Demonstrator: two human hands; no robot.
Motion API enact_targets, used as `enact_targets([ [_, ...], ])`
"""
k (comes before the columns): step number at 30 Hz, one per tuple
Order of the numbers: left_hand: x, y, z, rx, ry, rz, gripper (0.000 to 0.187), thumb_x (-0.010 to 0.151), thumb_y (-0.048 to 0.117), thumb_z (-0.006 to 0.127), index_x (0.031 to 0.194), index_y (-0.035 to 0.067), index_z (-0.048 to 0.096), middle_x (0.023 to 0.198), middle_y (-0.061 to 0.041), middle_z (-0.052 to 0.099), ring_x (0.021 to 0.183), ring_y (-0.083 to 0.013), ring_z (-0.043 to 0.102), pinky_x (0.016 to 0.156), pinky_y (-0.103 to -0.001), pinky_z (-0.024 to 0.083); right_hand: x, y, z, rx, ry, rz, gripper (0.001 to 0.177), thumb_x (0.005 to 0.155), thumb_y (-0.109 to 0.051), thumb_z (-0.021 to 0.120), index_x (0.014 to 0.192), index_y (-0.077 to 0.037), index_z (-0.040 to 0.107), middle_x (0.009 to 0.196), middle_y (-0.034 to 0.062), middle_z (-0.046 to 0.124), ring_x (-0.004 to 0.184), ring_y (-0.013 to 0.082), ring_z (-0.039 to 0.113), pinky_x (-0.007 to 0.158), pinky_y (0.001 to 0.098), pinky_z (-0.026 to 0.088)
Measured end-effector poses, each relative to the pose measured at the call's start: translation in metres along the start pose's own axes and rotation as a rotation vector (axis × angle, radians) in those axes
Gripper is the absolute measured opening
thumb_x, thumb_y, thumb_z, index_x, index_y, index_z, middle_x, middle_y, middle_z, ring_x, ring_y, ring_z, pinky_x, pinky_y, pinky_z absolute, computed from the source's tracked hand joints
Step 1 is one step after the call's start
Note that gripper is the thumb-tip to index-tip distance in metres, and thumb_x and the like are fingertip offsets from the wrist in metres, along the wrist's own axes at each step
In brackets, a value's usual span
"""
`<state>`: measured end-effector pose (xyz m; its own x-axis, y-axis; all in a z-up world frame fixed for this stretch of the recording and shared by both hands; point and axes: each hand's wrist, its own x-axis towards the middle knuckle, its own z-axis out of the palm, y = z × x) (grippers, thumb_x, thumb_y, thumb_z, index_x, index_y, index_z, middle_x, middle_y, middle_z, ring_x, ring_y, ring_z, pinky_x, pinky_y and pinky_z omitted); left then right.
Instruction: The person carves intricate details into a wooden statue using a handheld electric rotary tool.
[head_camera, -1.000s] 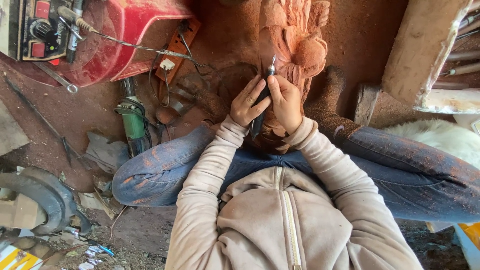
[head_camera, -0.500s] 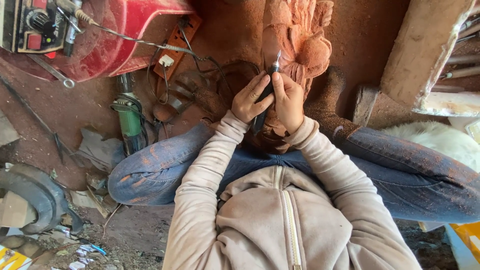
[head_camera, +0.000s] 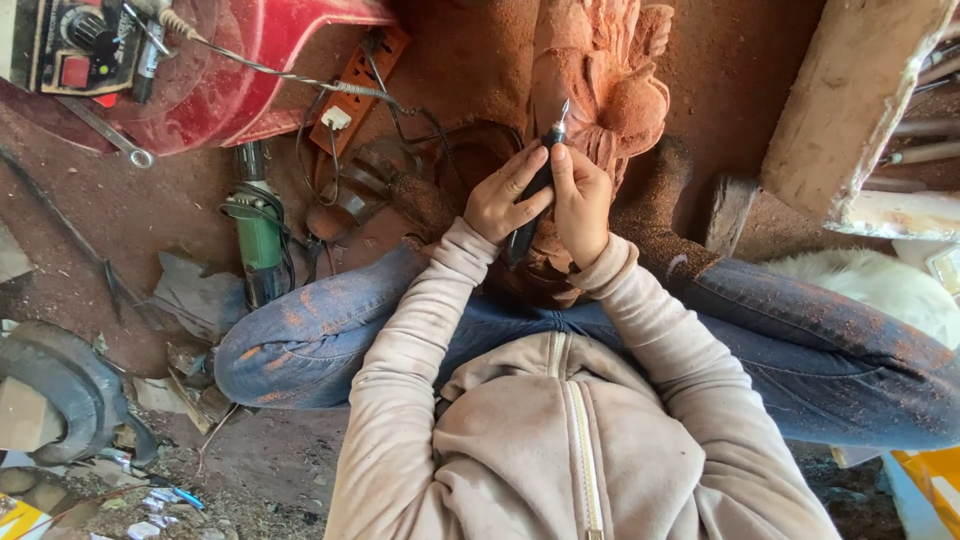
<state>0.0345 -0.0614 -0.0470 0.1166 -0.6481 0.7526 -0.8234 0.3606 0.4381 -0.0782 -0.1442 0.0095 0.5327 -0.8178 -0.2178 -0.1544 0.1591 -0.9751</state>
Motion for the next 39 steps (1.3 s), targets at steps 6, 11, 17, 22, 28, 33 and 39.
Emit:
enact_targets([
  [6, -0.003, 0.005, 0.004, 0.063, 0.019, -0.035, 0.018, 0.103, 0.01, 0.057, 0.113, 0.01, 0.073, 0.139, -0.029, 0.057, 0.119, -0.0446, 0.063, 0.089, -0.045, 0.06, 0.0, 0.005, -0.001, 0.016, -0.003, -0.011, 0.04, 0.113, -0.025, 0.054, 0.084, -0.004, 0.072, 0.066, 0.0089, 0.067, 0.071, 0.0096, 0.059, 0.056, 0.0247, 0.047],
  [11, 0.001, 0.014, -0.001, 0.091, -0.011, -0.108, 0.024, 0.106, 0.007, 0.051, 0.119, 0.006, 0.071, 0.146, -0.028, 0.051, 0.126, -0.0421, 0.058, 0.093, -0.045, 0.058, 0.004, -0.017, 0.002, -0.006, -0.054, 0.017, 0.041, 0.112, -0.025, 0.056, 0.08, -0.004, 0.072, 0.064, 0.0054, 0.062, 0.069, 0.0104, 0.054, 0.057, 0.0284, 0.046],
  [17, -0.006, 0.002, 0.0, 0.0, -0.034, -0.046, 0.024, 0.105, 0.012, 0.053, 0.116, 0.01, 0.074, 0.143, -0.028, 0.054, 0.124, -0.0439, 0.06, 0.092, -0.044, 0.059, 0.0, -0.009, 0.0, -0.002, -0.012, 0.034, 0.04, 0.111, -0.026, 0.057, 0.081, -0.006, 0.071, 0.068, 0.002, 0.062, 0.075, 0.0098, 0.052, 0.06, 0.0277, 0.046],
  [22, -0.005, 0.011, -0.005, -0.124, -0.043, -0.103, 0.024, 0.105, 0.013, 0.055, 0.116, 0.011, 0.076, 0.145, -0.026, 0.054, 0.128, -0.0429, 0.058, 0.093, -0.044, 0.057, -0.008, 0.008, -0.006, 0.012, 0.019, 0.05, 0.038, 0.112, -0.027, 0.056, 0.084, -0.005, 0.071, 0.071, 0.0021, 0.063, 0.074, 0.01, 0.052, 0.062, 0.0274, 0.047],
  [28, 0.012, 0.048, -0.039, -0.304, -0.051, -0.202, 0.02, 0.091, 0.018, 0.076, 0.107, 0.005, 0.078, 0.137, -0.032, 0.059, 0.124, -0.0497, 0.059, 0.099, -0.053, 0.053, -0.037, 0.029, -0.008, 0.217, -0.1, 0.221, 0.036, 0.111, -0.029, 0.055, 0.09, -0.005, 0.072, 0.075, 0.0099, 0.069, 0.068, 0.0162, 0.061, 0.062, 0.027, 0.049],
  [33, 0.026, 0.065, -0.058, -0.384, -0.076, -0.423, 0.021, 0.085, 0.008, 0.077, 0.103, -0.002, 0.075, 0.131, -0.031, 0.063, 0.118, -0.0447, 0.064, 0.096, -0.048, 0.057, -0.047, 0.028, -0.004, 0.508, -0.134, 0.418, 0.027, 0.105, -0.023, 0.062, 0.089, -0.003, 0.07, 0.074, 0.0052, 0.066, 0.069, 0.0114, 0.068, 0.059, 0.0251, 0.057],
  [39, 0.036, 0.064, -0.049, -0.339, -0.065, -0.367, 0.019, 0.086, 0.005, 0.074, 0.105, 0.0, 0.075, 0.131, -0.031, 0.063, 0.119, -0.0465, 0.063, 0.095, -0.049, 0.057, -0.043, 0.053, -0.003, 0.645, -0.11, 0.471, 0.03, 0.105, -0.027, 0.061, 0.095, 0.001, 0.07, 0.079, 0.0113, 0.071, 0.072, 0.0179, 0.074, 0.06, 0.0326, 0.062],
])
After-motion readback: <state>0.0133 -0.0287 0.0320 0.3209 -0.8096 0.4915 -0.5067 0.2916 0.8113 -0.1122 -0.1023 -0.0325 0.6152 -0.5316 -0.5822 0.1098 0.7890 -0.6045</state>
